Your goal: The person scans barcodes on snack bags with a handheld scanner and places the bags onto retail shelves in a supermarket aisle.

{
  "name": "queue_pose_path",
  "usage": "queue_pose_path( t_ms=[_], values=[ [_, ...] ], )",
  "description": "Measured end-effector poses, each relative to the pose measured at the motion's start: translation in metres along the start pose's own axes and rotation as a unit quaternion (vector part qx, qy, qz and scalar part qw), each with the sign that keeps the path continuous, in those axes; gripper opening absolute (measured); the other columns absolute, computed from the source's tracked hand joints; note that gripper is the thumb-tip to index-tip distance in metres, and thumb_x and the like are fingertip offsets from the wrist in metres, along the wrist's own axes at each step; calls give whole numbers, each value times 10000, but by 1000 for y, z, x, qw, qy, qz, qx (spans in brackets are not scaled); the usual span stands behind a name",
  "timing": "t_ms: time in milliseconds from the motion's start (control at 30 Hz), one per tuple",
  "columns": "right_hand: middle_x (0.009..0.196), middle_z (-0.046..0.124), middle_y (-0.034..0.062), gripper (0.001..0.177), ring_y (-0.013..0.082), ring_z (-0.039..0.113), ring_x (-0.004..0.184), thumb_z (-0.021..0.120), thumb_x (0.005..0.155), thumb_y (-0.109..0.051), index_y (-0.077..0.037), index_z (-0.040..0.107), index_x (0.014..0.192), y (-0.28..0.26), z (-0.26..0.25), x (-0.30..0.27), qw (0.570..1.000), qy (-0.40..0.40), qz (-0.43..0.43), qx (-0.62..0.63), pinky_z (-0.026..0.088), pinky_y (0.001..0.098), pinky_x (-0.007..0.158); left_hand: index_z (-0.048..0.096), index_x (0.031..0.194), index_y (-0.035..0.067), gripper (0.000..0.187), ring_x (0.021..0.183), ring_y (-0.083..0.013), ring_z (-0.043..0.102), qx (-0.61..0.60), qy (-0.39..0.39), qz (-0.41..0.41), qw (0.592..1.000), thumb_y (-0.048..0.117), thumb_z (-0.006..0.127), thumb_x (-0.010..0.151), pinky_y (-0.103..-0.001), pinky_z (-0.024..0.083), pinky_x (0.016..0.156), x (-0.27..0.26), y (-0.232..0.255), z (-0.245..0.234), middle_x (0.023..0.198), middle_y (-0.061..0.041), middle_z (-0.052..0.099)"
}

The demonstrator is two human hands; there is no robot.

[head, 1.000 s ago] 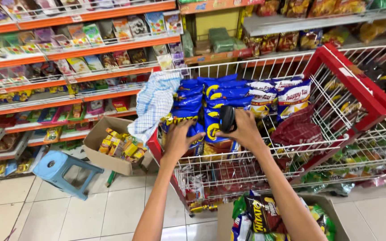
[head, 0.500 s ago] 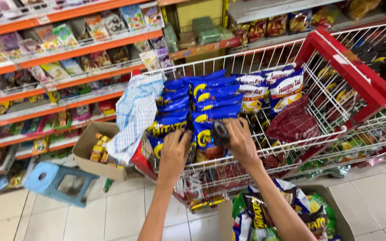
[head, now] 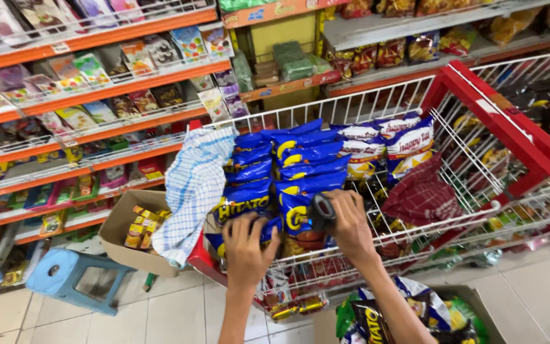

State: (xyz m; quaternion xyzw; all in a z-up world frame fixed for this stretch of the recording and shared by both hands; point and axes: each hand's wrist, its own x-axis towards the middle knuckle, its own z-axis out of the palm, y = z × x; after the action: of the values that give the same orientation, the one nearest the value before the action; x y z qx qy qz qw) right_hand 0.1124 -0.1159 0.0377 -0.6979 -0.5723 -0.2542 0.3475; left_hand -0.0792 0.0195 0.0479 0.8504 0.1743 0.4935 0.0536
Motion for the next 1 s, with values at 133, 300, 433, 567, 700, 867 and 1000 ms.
queue_pose_path(
  t_ms=[133, 300, 433, 567, 700, 867, 1000],
  values=[
    [1111, 662, 153, 475, 379, 601, 1095, 841, 662, -21, 6, 607, 1075, 0, -3, 3, 1000, 2, 22, 14, 436, 490, 980, 687, 1050, 76, 223, 1054, -278, 608, 32, 6, 13, 999, 206, 683, 869, -486, 400, 966, -3, 1, -2, 1048, -117, 675],
    [1119, 664, 165, 545, 386, 609, 1085, 837, 579, -11, 23, 605, 1071, -2, -3, 4, 1000, -11, 21, 15, 436, 498, 973, 707, 1240, 46, 296, 915, -277, 628, -80, -165, -23, 983, 66, 666, 948, -451, 479, 857, -2, -20, 3, 973, -99, 693],
    [1119, 655, 164, 630, 392, 607, 1113, 807, 552, 21, 38, 623, 1155, -8, -10, 7, 1000, -9, 16, -11, 447, 484, 1006, 717, 1215, 75, 214, 848, -237, 646, -89, -131, -44, 986, 75, 693, 1002, -442, 492, 844, 11, -21, 9, 960, -79, 716],
    [1247, 660, 154, 487, 354, 620, 1233, 817, 678, 25, 5, 585, 1106, -20, -26, -17, 998, 52, -31, -28, 420, 479, 1096, 685, 1204, 58, 235, 981, -260, 661, -60, 2, -22, 998, 89, 697, 971, -481, 452, 980, 6, -1, -4, 1054, -101, 715],
    [990, 661, 103, 478, 245, 638, 906, 904, 761, -241, -3, 630, 1072, -57, -43, -131, 975, 79, 201, 46, 499, 397, 893, 639, 1179, 46, 196, 1090, -291, 646, -91, 110, -54, 988, 103, 655, 992, -469, 435, 1028, -45, 35, 3, 1129, -107, 695],
    [754, 659, 31, 292, 130, 610, 682, 877, 792, -192, -31, 638, 841, -88, -89, -323, 778, 37, 592, 206, 528, 316, 630, 652, 1190, 71, 207, 1161, -298, 624, -297, -166, -125, 932, 151, 640, 998, -467, 449, 1075, -164, 117, 30, 1186, -107, 678],
    [637, 647, 64, 176, 163, 587, 555, 831, 807, -129, 6, 719, 817, -105, -154, -432, 611, -4, 788, 79, 477, 344, 529, 663, 1224, 111, 284, 1219, -342, 599, -386, -596, -161, 686, 197, 627, 956, -428, 471, 1032, -229, 149, 32, 1305, -112, 636]
  ],
)
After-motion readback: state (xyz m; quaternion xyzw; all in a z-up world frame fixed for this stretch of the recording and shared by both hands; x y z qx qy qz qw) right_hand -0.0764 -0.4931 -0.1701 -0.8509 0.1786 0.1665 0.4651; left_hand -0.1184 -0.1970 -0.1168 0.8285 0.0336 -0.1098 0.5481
